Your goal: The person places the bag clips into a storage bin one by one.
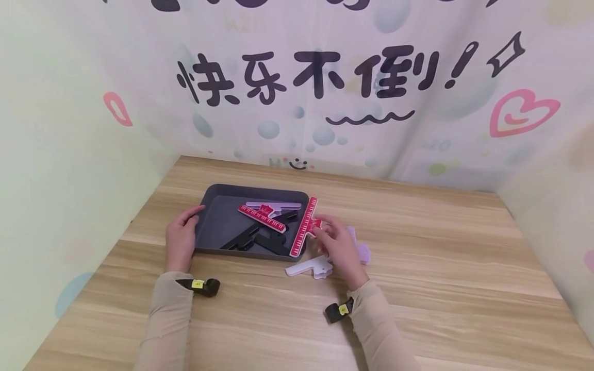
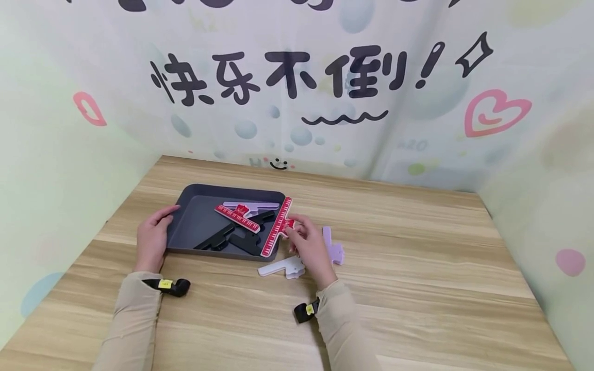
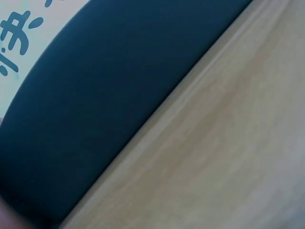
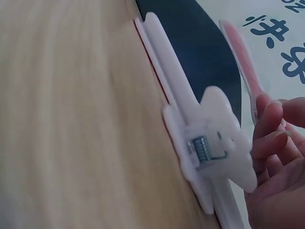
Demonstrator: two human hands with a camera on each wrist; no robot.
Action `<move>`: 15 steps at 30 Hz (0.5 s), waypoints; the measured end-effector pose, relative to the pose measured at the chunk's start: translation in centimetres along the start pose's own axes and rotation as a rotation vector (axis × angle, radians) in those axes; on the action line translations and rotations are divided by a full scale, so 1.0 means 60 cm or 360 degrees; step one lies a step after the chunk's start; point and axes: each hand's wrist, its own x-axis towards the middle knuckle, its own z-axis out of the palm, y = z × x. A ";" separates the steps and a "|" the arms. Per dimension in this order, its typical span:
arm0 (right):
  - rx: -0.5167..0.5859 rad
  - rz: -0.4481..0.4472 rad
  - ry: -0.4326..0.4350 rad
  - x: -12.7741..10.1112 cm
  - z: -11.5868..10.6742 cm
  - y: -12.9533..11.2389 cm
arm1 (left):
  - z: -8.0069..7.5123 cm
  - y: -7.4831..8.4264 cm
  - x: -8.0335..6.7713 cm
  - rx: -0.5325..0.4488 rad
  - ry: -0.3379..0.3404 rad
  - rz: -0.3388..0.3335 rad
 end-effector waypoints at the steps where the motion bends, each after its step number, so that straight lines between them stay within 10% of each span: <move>1: 0.0011 -0.0001 -0.0005 -0.002 0.002 -0.002 | 0.001 -0.001 0.000 0.0000 0.0000 0.0000; 15: -0.0050 -0.0098 -0.0007 -0.011 0.050 -0.015 | 0.000 0.003 -0.003 -0.0011 -0.0002 -0.0034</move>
